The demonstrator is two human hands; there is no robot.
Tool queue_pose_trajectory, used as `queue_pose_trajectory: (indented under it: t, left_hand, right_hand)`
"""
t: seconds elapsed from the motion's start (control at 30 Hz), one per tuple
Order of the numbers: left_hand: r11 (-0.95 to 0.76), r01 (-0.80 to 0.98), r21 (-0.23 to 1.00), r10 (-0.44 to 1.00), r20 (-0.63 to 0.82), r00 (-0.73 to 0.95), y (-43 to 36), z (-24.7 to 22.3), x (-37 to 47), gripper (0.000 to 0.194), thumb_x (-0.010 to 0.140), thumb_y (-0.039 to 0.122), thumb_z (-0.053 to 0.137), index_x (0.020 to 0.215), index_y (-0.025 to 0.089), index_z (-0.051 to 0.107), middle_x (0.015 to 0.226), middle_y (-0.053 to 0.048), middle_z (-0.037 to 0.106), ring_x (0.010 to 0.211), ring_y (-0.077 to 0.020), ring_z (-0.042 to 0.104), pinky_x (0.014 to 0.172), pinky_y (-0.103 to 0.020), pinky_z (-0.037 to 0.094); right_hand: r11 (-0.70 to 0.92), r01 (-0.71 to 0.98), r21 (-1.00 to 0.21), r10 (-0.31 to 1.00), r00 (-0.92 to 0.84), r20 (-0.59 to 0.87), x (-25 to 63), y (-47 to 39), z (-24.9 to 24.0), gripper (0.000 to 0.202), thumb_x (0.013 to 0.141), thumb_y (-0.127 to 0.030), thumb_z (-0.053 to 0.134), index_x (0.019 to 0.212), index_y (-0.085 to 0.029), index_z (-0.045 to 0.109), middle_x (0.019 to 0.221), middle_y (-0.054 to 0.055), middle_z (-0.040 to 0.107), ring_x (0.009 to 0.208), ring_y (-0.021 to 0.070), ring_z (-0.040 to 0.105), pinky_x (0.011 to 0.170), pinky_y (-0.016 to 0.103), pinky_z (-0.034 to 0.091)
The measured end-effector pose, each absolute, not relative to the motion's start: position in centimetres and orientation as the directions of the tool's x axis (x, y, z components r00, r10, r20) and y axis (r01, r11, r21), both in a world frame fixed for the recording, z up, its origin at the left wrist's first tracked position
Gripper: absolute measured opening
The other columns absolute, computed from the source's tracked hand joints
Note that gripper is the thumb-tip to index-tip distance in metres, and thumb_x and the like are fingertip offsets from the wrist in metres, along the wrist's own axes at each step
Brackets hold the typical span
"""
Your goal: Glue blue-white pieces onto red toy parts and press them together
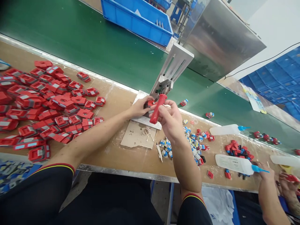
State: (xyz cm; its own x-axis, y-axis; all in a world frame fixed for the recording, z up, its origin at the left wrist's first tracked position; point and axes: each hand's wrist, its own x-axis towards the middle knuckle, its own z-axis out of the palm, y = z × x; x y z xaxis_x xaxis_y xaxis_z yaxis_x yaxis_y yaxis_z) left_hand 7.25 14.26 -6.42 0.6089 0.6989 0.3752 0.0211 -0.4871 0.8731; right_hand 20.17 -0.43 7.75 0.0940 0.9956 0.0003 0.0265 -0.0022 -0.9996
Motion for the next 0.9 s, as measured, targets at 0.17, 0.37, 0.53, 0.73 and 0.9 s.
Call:
queue_pose_trajectory:
  t: [0.17,0.37,0.53,0.73,0.9]
  left_hand:
    - [-0.481,0.033,0.876,0.689,0.354,0.632,14.2,-6.0,7.1,0.045,0.087,0.014,0.068,0.13,0.021,0.058,0.112,-0.006,0.076,0.103,-0.0218,0.072,0.096,-0.036,0.055]
    - [-0.482,0.059,0.874,0.696,0.341,0.632,14.2,-6.4,7.2,0.047,0.085,0.014,0.067,0.131,0.022,0.059,0.108,-0.006,0.077,0.099,-0.0227,0.072,0.094,-0.037,0.055]
    - [-0.48,0.061,0.875,0.699,0.34,0.629,14.6,-7.1,7.4,0.058,0.085,0.017,0.067,0.142,0.022,0.055,0.109,-0.007,0.078,0.099,-0.0225,0.073,0.094,-0.036,0.055]
    - [-0.526,0.108,0.843,0.678,0.339,0.652,15.0,-6.7,7.2,0.043,0.087,0.024,0.064,0.13,0.017,0.064,0.111,-0.008,0.078,0.101,-0.0235,0.072,0.096,-0.037,0.056]
    - [-0.562,0.189,0.806,0.699,0.34,0.629,14.1,-5.4,7.8,0.049,0.087,0.022,0.064,0.135,0.015,0.061,0.119,-0.011,0.077,0.108,-0.0246,0.073,0.101,-0.039,0.057]
  right_hand:
    - [-0.143,0.018,-0.99,0.99,0.004,-0.143,19.8,0.0,7.9,0.062,0.079,-0.067,0.083,0.114,-0.026,0.052,0.085,0.003,0.075,0.078,0.0208,0.076,0.056,0.03,0.056]
    - [-0.122,0.126,-0.985,0.989,-0.068,-0.131,20.5,-0.1,6.9,0.062,0.082,-0.071,0.079,0.115,-0.025,0.056,0.084,0.002,0.073,0.078,0.0204,0.077,0.061,0.032,0.062]
    - [-0.09,0.298,-0.95,0.993,-0.044,-0.108,21.0,1.1,4.3,0.056,0.088,-0.074,0.07,0.109,-0.023,0.061,0.095,0.005,0.074,0.076,0.0178,0.076,0.057,0.029,0.06]
    - [0.008,0.395,-0.919,0.999,0.041,0.027,21.1,3.4,0.8,0.059,0.09,-0.078,0.061,0.112,-0.023,0.058,0.104,0.008,0.073,0.069,0.0169,0.073,0.054,0.03,0.055]
    - [0.086,0.397,-0.914,0.984,0.112,0.141,21.0,2.9,-0.1,0.069,0.087,-0.084,0.058,0.121,-0.024,0.055,0.118,0.012,0.072,0.078,0.0191,0.072,0.06,0.032,0.057]
